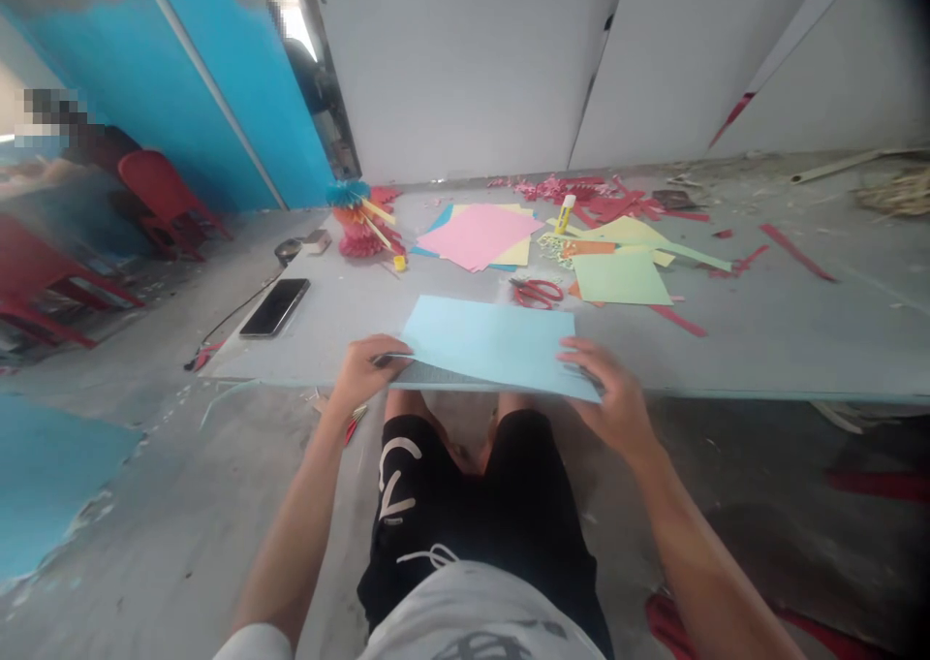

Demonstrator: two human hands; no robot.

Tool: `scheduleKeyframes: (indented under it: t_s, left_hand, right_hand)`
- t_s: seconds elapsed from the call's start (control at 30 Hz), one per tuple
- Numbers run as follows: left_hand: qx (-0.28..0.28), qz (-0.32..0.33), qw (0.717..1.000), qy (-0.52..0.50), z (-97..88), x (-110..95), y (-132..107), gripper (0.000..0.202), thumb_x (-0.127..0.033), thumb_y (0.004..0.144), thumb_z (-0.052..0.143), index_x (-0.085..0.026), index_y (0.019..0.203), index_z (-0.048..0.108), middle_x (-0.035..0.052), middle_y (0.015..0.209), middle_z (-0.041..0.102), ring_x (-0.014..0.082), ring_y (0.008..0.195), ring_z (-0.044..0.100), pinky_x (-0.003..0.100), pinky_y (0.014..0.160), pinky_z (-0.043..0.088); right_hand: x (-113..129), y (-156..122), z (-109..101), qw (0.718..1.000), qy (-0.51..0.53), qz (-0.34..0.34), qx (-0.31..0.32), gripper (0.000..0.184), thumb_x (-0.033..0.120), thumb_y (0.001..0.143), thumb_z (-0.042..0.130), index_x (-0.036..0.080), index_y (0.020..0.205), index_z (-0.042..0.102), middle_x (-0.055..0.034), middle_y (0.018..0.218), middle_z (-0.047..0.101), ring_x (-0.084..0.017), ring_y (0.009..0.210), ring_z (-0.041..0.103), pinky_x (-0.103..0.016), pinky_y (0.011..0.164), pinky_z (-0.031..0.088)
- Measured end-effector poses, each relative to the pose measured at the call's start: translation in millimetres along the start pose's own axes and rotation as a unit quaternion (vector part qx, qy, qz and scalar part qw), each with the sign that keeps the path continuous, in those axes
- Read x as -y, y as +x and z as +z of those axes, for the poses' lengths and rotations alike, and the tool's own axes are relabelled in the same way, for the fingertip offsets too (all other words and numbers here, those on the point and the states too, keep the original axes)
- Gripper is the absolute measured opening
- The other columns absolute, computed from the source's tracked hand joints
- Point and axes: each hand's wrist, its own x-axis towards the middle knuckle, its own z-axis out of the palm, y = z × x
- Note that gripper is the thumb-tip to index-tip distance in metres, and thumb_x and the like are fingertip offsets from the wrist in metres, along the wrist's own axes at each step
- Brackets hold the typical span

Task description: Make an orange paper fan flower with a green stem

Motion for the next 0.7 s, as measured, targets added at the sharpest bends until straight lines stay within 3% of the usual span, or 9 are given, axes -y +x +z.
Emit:
scheduleKeyframes:
  t_s: [0.07,0.13,0.33,0.4,0.47,0.53,0.57,0.6,0.7]
  left_hand:
    - [-0.014,-0.053,0.998,-0.018,-1.6,-3.0,-1.1,0.016,-0.036,0.083,0.076,-0.022,0.091,0.080,0.0075,0.095,0.079,0.0234,0.091,0.072,0.035,0.083,0.055]
    - [-0.030,-0.101,0.994,-0.031,-2.5,-3.5,-0.6,0.025,-0.040,0.080,0.079,-0.022,0.097,0.080,0.0065,0.097,0.078,0.0219,0.088,0.069,0.032,0.077,0.054]
    - [-0.131,-0.138,0.978,-0.087,6.1,-5.6,-6.6,0.059,-0.039,0.078,0.080,-0.023,0.133,0.065,-0.0019,0.077,0.061,0.0112,0.063,0.054,0.022,0.057,0.043]
    - [-0.159,-0.139,0.975,-0.068,11.4,-13.9,-13.0,0.062,-0.038,0.080,0.077,-0.024,0.138,0.060,0.0005,0.085,0.063,0.0130,0.067,0.060,0.024,0.060,0.048]
    - [-0.171,-0.103,0.980,0.002,13.8,-27.7,-14.0,0.056,-0.036,0.086,0.071,-0.025,0.139,0.059,0.0072,0.107,0.068,0.0199,0.089,0.067,0.031,0.075,0.055]
    - [-0.122,-0.011,0.984,0.127,11.5,-44.5,-2.0,0.049,-0.034,0.085,0.072,-0.026,0.133,0.064,0.0126,0.138,0.060,0.0306,0.126,0.058,0.047,0.103,0.050]
    - [-0.082,0.030,0.982,0.170,8.8,-52.6,10.1,0.041,-0.035,0.087,0.071,-0.027,0.128,0.068,0.0128,0.145,0.056,0.0337,0.135,0.051,0.052,0.111,0.044]
    - [-0.039,0.061,0.980,0.184,5.5,-59.5,26.0,0.037,-0.037,0.090,0.068,-0.028,0.126,0.070,0.0119,0.145,0.057,0.0336,0.138,0.050,0.054,0.115,0.041]
    - [0.077,0.085,0.985,0.132,-3.8,-68.8,85.9,0.053,-0.049,0.092,0.065,-0.028,0.140,0.061,0.0107,0.143,0.062,0.0296,0.131,0.059,0.046,0.111,0.048]
  right_hand:
    - [0.7,1.6,2.7,0.999,0.018,0.031,0.003,0.021,0.041,0.092,0.067,0.024,0.103,0.074,-0.0104,0.117,0.076,-0.030,0.115,0.069,-0.048,0.101,0.053]
    - [2.7,4.5,4.9,0.996,0.022,0.087,-0.005,0.024,0.045,0.091,0.067,0.024,0.096,0.075,-0.0086,0.101,0.079,-0.030,0.101,0.073,-0.046,0.093,0.056]
    - [14.6,11.3,8.9,0.968,0.104,0.228,-0.021,0.038,0.053,0.085,0.071,0.017,0.098,0.077,-0.0092,0.089,0.079,-0.029,0.085,0.073,-0.039,0.075,0.056]
    - [15.0,13.7,9.8,0.955,0.141,0.257,-0.052,0.042,0.052,0.082,0.074,0.016,0.104,0.075,-0.0087,0.090,0.079,-0.027,0.084,0.072,-0.036,0.074,0.055]
    - [12.7,23.9,9.0,0.945,0.179,0.267,-0.059,0.045,0.050,0.080,0.076,0.016,0.110,0.072,-0.0072,0.089,0.078,-0.025,0.081,0.071,-0.035,0.072,0.054]
    - [10.2,47.7,5.6,0.950,0.197,0.242,-0.018,0.043,0.046,0.079,0.078,0.016,0.111,0.072,-0.0055,0.088,0.077,-0.024,0.078,0.070,-0.033,0.070,0.053]
    - [9.8,65.0,3.0,0.961,0.184,0.207,0.024,0.039,0.042,0.077,0.078,0.017,0.107,0.073,-0.0046,0.090,0.077,-0.023,0.079,0.069,-0.033,0.070,0.052]
    - [10.7,85.0,-0.1,0.969,0.167,0.170,0.058,0.034,0.039,0.077,0.078,0.018,0.104,0.074,-0.0038,0.092,0.077,-0.023,0.081,0.069,-0.033,0.071,0.052]
    - [22.0,148.4,-10.6,0.977,0.170,0.086,0.094,0.022,0.038,0.078,0.076,0.018,0.087,0.073,-0.0027,0.089,0.075,-0.023,0.084,0.067,-0.034,0.075,0.052]
